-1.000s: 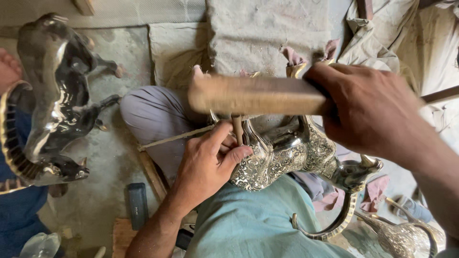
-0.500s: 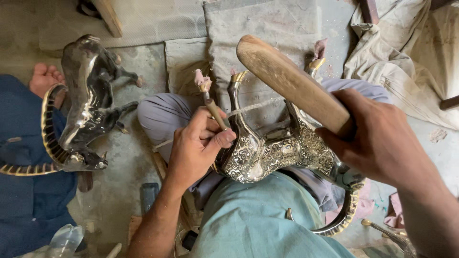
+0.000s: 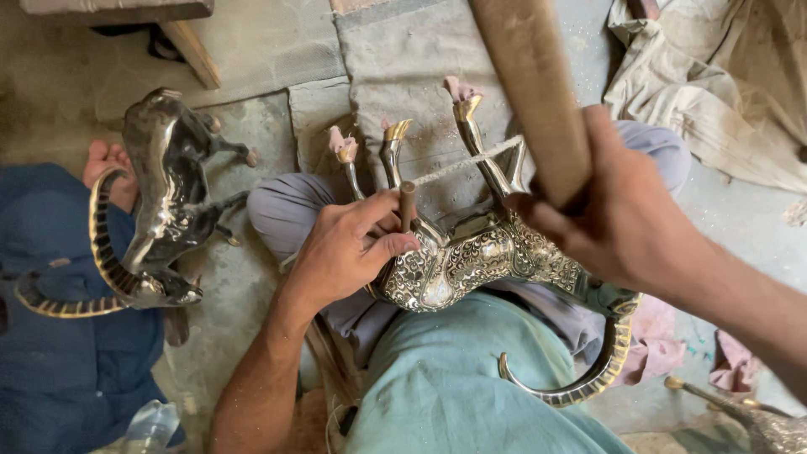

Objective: The person hammers a metal animal sculpture with a wooden mallet and a small metal punch. They reposition the sculpture on a cushioned block to access different areas and continue striking the surface to refine the decorative patterns.

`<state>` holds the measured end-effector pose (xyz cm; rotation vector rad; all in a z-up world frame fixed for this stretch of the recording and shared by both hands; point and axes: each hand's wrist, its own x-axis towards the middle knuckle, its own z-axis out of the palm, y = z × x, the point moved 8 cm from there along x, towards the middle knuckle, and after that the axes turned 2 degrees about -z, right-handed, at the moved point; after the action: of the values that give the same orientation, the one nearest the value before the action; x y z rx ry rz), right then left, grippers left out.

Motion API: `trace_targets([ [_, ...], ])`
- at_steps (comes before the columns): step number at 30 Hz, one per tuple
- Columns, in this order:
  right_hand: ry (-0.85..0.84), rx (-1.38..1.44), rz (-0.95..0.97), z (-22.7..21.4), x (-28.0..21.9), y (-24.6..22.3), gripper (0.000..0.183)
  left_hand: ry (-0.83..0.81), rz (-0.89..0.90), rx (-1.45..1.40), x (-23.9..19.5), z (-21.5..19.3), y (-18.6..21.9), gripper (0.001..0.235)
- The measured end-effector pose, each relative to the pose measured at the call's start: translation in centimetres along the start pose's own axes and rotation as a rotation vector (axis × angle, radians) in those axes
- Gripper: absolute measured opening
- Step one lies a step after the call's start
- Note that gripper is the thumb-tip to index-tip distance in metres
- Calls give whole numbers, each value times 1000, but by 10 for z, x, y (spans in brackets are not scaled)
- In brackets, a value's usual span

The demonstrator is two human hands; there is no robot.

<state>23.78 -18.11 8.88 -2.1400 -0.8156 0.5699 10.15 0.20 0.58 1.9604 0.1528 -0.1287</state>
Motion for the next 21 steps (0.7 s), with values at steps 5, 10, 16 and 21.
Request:
trace_targets([
  [5,-249,-576,-160,17,7,6,35,-26,-44,-23,1,2,-4,34],
  [10,-269,-599,-153,21,16,13,31,-37,-52,-53,1,2,-9,36],
  [16,-248,-277,-69,29,17,14,33,-78,-106,-79,-1,4,-17,35],
  [21,-196,-232,-154,24,16,25,41,-100,-106,-174,0,5,-18,33],
])
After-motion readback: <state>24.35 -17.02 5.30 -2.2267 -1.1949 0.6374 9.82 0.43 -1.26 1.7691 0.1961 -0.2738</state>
